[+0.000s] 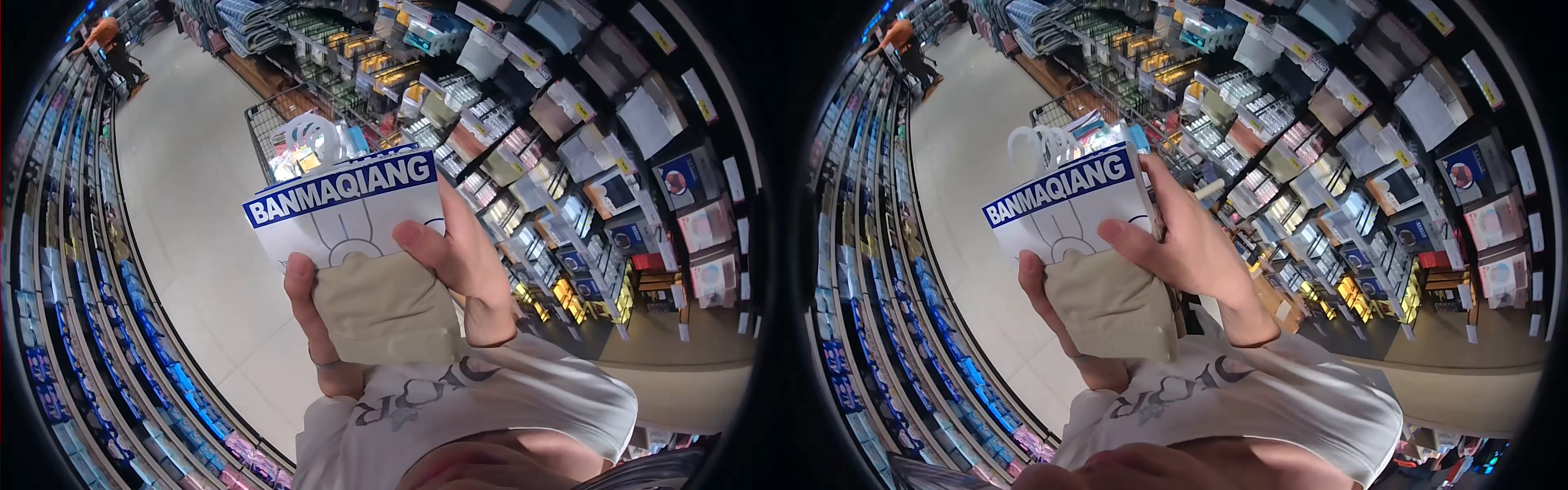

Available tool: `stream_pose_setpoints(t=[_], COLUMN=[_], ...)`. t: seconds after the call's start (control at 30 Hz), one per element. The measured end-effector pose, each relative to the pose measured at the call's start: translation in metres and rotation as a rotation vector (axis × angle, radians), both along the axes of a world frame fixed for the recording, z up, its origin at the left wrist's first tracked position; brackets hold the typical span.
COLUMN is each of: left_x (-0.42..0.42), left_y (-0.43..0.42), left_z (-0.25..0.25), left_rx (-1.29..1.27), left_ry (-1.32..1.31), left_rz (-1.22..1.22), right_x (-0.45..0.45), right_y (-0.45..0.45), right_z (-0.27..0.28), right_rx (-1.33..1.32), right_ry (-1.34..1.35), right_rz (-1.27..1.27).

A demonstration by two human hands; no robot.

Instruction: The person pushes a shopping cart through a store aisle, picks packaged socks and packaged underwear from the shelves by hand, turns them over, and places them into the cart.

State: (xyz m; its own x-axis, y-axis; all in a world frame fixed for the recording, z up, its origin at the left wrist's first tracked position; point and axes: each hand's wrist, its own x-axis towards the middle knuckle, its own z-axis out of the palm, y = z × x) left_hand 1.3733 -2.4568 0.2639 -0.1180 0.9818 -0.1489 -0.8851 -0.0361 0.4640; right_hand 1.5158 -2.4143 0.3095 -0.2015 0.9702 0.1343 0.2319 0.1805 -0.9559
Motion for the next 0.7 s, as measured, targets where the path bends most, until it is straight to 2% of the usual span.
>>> stream_pose_setpoints(t=[0.07, 0.2, 0.47, 0.53, 0.6, 0.7], left_x=[-0.006, -0.006, 0.006, 0.014, 0.017, 0.028], left_y=[0.0, 0.01, 0.039, 0.043, 0.042, 0.059], left_z=[-0.001, -0.005, -0.026, -0.031, -0.042, -0.065], left_rx=[0.046, 0.035, -0.03, -0.051, -0.065, 0.03], left_ry=[0.056, 0.002, -0.093, -0.062, 0.033, 0.201], left_rz=[-0.08, -0.116, -0.16, -0.182, -0.195, -0.096], right_x=[-0.001, 0.001, 0.011, 0.021, 0.036, 0.052], right_y=[-0.002, 0.001, 0.015, 0.02, 0.024, 0.04], right_z=[-0.003, -0.012, -0.012, -0.015, -0.026, -0.029], right_rx=[-0.004, 0.028, -0.073, -0.113, -0.165, -0.183], right_ry=[0.023, 0.035, -0.027, -0.038, 0.102, 0.198], right_rz=[-0.037, -0.07, -0.149, -0.157, -0.125, -0.029])
